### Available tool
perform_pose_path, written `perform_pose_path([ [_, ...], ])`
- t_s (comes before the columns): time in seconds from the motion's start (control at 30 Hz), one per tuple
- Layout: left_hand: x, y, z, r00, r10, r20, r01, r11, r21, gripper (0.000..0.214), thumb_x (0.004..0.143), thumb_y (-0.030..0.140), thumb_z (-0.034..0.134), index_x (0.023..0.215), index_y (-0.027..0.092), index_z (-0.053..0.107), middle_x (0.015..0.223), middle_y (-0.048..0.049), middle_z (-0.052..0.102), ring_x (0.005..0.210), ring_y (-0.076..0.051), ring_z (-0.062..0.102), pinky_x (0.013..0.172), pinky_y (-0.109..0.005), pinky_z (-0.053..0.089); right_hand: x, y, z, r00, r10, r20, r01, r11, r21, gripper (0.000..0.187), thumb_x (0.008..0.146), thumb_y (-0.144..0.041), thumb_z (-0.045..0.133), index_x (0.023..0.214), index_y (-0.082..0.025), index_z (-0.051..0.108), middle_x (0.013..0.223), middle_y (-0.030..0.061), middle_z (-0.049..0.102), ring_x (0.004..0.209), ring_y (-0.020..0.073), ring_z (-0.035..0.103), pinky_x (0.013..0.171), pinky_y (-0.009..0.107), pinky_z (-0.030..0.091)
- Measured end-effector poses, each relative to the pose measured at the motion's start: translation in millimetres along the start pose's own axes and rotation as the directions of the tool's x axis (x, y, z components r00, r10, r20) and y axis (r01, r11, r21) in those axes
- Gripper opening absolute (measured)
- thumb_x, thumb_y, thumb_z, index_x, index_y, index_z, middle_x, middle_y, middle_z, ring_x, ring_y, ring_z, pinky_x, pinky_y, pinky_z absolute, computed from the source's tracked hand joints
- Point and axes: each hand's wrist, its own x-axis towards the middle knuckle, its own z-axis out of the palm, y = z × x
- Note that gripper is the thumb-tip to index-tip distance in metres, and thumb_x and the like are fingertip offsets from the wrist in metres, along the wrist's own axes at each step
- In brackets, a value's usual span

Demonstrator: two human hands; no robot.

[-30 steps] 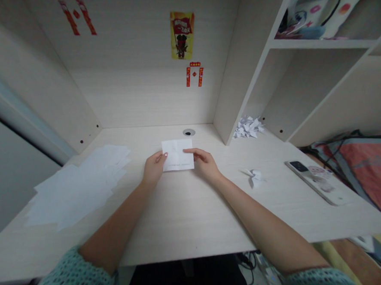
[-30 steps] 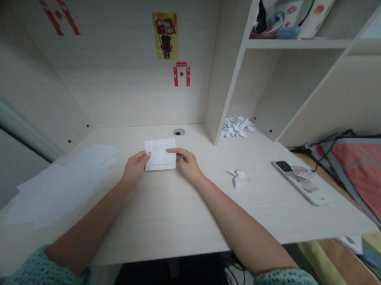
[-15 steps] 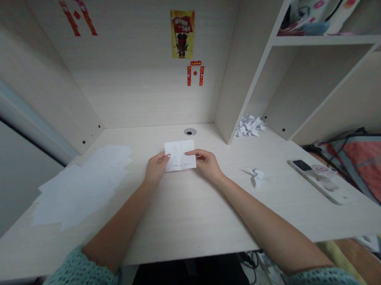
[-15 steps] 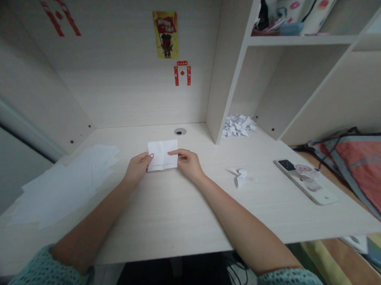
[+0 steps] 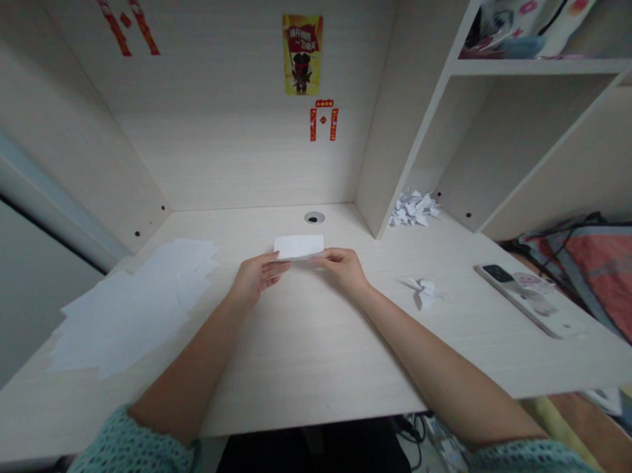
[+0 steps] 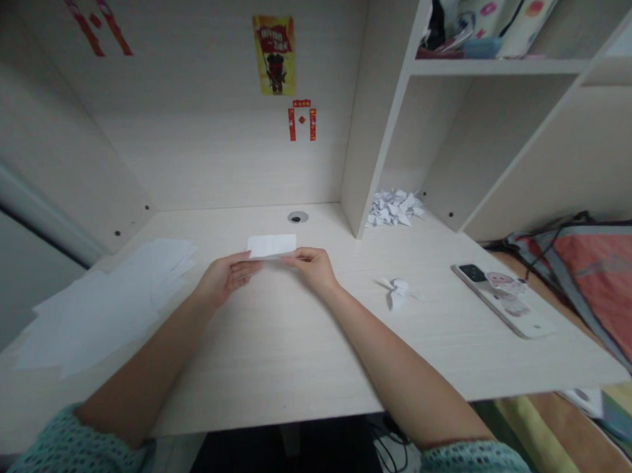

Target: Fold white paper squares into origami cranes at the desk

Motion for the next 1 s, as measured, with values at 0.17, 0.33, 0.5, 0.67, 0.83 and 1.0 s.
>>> perform_pose_path([
  [0.17, -1.2, -5.2, 4.2, 0.995, 0.091, 0.030, -0.091, 0.996, -0.002, 0.030, 0.071, 0.035, 0.056, 0.094, 0.016, 0.064, 0.103, -0.0125, 0.067, 0.091, -0.021, 0.064, 0.069, -0.026, 0.046, -3.6, -2.2, 4.1, 0.998, 0.030, -0.060, -0.027, 0.998, 0.050, 0.026, 0.062, -0.042, 0.070, 0.059, -0.016, 0.065, 0.059, 0.0006, 0.063, 0.056, 0.0124, 0.053, 0.059, 0.026, 0.040],
  [0.33, -2.8, -12.7, 14.9, 0.970, 0.203, 0.130, -0.200, 0.979, -0.037, 0.052, 0.075, 0.055, 0.051, 0.112, 0.019, 0.054, 0.120, -0.0127, 0.058, 0.096, -0.024, 0.062, 0.075, -0.031, 0.048, -6.6, -5.8, 8.3, 0.988, 0.029, -0.151, -0.009, 0.991, 0.131, 0.028, 0.066, -0.043, 0.068, 0.062, -0.016, 0.062, 0.057, 0.0002, 0.059, 0.055, 0.0118, 0.052, 0.058, 0.025, 0.040],
  [0.5, -7.2, -16.8, 21.7, 0.916, 0.345, 0.206, -0.321, 0.936, -0.142, 0.062, 0.072, 0.060, 0.052, 0.118, 0.018, 0.050, 0.127, -0.0137, 0.051, 0.109, -0.024, 0.054, 0.087, -0.034, 0.045, -10.6, -12.1, 11.6, 0.982, 0.004, -0.186, 0.022, 0.990, 0.139, 0.030, 0.066, -0.042, 0.067, 0.082, -0.017, 0.063, 0.064, 0.0007, 0.062, 0.057, 0.0124, 0.054, 0.055, 0.024, 0.040],
  [0.67, -11.3, -17.5, 25.1, 0.916, 0.391, 0.088, -0.396, 0.917, 0.044, 0.058, 0.061, 0.038, 0.073, 0.112, 0.018, 0.055, 0.100, -0.0076, 0.066, 0.094, -0.020, 0.060, 0.079, -0.031, 0.049, -12.4, -13.3, 14.2, 0.980, -0.026, -0.197, 0.057, 0.987, 0.152, 0.027, 0.066, -0.039, 0.068, 0.080, -0.017, 0.061, 0.064, 0.0001, 0.063, 0.056, 0.0112, 0.054, 0.055, 0.024, 0.040],
  [0.83, -10.8, -19.4, 24.7, 0.894, 0.446, 0.054, -0.449, 0.882, 0.144, 0.045, 0.063, 0.037, 0.071, 0.102, 0.015, 0.062, 0.085, -0.0065, 0.070, 0.077, -0.017, 0.064, 0.071, -0.028, 0.050, -13.1, -10.9, 15.8, 0.975, -0.019, -0.219, 0.063, 0.979, 0.196, 0.030, 0.062, -0.037, 0.071, 0.082, -0.020, 0.055, 0.064, -0.0018, 0.065, 0.058, 0.0127, 0.057, 0.057, 0.024, 0.041],
  [1.0, -8.0, -22.3, 22.8, 0.905, 0.423, 0.046, -0.425, 0.890, 0.164, 0.041, 0.063, 0.036, 0.071, 0.097, 0.014, 0.063, 0.088, -0.0070, 0.070, 0.077, -0.017, 0.064, 0.068, -0.026, 0.049, -11.5, -8.0, 14.6, 0.973, 0.055, -0.224, 0.016, 0.953, 0.302, 0.039, 0.056, -0.034, 0.075, 0.082, -0.021, 0.049, 0.063, -0.0025, 0.067, 0.057, 0.0132, 0.059, 0.059, 0.025, 0.043],
])
